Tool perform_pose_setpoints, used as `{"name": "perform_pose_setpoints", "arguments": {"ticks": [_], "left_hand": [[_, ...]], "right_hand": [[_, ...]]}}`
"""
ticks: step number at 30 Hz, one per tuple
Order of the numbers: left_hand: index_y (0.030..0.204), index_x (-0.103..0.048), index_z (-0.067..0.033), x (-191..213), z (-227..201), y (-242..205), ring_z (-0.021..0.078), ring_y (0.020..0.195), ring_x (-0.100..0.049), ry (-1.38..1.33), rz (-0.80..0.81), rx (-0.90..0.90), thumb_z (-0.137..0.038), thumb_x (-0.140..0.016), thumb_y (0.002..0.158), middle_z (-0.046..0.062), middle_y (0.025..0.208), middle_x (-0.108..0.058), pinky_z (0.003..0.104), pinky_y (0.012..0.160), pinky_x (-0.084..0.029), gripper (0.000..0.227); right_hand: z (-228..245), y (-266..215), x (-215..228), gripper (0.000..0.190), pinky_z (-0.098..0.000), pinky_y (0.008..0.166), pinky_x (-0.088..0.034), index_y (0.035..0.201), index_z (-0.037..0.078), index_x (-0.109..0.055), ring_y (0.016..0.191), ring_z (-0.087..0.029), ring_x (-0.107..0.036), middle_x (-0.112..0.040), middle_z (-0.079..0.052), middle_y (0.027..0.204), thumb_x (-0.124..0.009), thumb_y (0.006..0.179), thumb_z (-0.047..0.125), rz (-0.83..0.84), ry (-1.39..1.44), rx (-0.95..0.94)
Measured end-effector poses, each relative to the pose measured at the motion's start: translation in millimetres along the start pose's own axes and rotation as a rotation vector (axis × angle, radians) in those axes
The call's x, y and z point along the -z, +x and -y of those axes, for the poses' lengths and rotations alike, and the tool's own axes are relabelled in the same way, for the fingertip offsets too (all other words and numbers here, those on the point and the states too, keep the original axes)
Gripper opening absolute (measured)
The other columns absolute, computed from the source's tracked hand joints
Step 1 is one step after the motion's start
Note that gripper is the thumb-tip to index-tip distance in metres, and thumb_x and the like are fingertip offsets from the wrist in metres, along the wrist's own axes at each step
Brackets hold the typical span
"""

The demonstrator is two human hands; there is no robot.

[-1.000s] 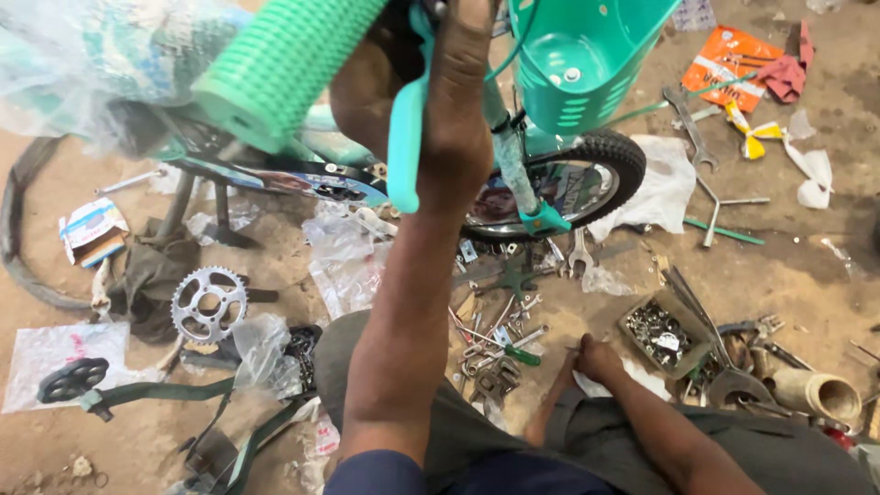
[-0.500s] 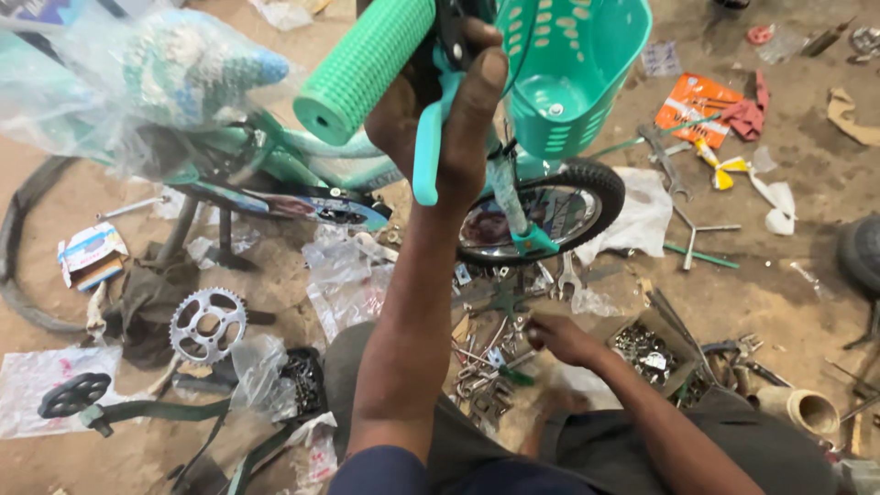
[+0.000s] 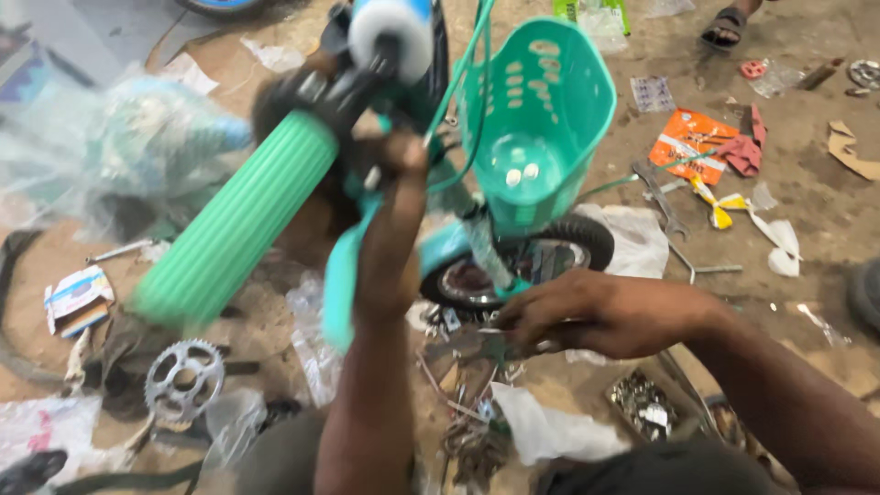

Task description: The person assembles a small green bicycle by attaching the handlebar assembly to the frame. They use a screwdriver to tighten bolts and install handlebar grips and brake levers. The person also selects and installs small metal parts such as nuts and washers from a nearby container.

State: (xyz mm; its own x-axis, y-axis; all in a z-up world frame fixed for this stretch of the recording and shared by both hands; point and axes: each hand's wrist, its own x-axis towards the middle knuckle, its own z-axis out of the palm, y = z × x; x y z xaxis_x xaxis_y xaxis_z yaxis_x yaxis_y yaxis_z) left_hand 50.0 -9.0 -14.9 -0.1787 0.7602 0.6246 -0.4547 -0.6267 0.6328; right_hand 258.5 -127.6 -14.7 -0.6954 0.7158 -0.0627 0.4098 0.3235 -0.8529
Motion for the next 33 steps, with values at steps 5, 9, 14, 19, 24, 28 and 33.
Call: {"name": "perform_pose_setpoints", "arguments": {"ticks": [5,9,14,19,24,28,33], "left_hand": [[0.130,-0.065,0.0027,46.3,73.1,27.8,0.0187,0.112,-0.065,0.043,0.189,0.277,-0.003,-0.067,0.101,0.012,0.120,-0.069,0.031,0.100,-0.051,0.030],[0.135,-0.064,-0.0003,133.3,31.5,57.5,0.0198,0.123,-0.061,0.106,0.462,0.920,-0.011,-0.065,0.099,0.012,0.129,-0.067,0.032,0.107,-0.046,0.038],[0.142,-0.064,-0.0041,165.5,-29.2,114.9,0.0212,0.137,-0.057,0.143,0.771,1.541,-0.020,-0.062,0.098,0.011,0.140,-0.064,0.033,0.114,-0.041,0.048],[0.143,-0.063,-0.0070,91.6,-103.8,163.0,0.0267,0.135,-0.062,0.385,1.002,0.696,-0.018,-0.056,0.101,0.015,0.143,-0.066,0.040,0.113,-0.047,0.044],[0.123,-0.062,-0.0107,-17.5,-166.5,202.2,0.0347,0.108,-0.066,1.066,0.660,1.148,-0.034,-0.088,0.068,0.015,0.113,-0.069,0.044,0.089,-0.053,0.065],[0.108,-0.058,-0.0021,-55.5,-178.2,207.0,0.0465,0.099,-0.060,1.193,0.538,0.916,-0.026,-0.080,0.079,0.023,0.104,-0.064,0.053,0.081,-0.050,0.044],[0.103,-0.062,-0.0039,-51.4,-178.8,205.6,0.0419,0.093,-0.061,1.197,0.561,0.578,-0.027,-0.084,0.077,0.021,0.097,-0.064,0.055,0.081,-0.048,0.041]], "right_hand": [[-15.2,73.1,51.7,0.043,-0.0465,0.099,-0.051,0.116,0.008,-0.065,0.126,-0.039,-0.061,-0.062,-0.017,0.136,-0.064,0.075,-0.005,0.304,-0.146,0.190],[-23.7,120.7,59.6,0.042,-0.0500,0.090,-0.051,0.122,0.010,-0.063,0.115,-0.040,-0.062,-0.061,-0.017,0.127,-0.062,0.081,0.006,0.530,-0.081,0.117],[-19.2,126.5,67.9,0.023,-0.0525,0.091,-0.049,0.121,0.012,-0.065,0.116,-0.042,-0.060,-0.061,-0.020,0.124,-0.053,0.103,0.020,0.444,-0.031,-0.050],[-2.4,105.0,56.3,0.034,-0.0497,0.088,-0.051,0.117,0.010,-0.069,0.108,-0.039,-0.064,-0.066,-0.017,0.114,-0.059,0.085,0.006,0.276,-0.064,-0.015],[65.0,69.7,49.1,0.034,-0.0470,0.085,-0.054,0.109,0.008,-0.070,0.102,-0.039,-0.067,-0.070,-0.017,0.105,-0.065,0.076,0.003,0.120,0.074,-0.233],[146.3,39.7,75.0,0.028,-0.0440,0.087,-0.056,0.108,0.009,-0.072,0.099,-0.037,-0.070,-0.073,-0.016,0.104,-0.064,0.082,0.007,-0.135,0.134,-0.479],[244.1,29.3,152.3,0.037,-0.0394,0.089,-0.056,0.130,0.008,-0.066,0.100,-0.026,-0.073,-0.075,-0.015,0.112,-0.063,0.096,0.022,-0.380,0.187,-0.739]]}}
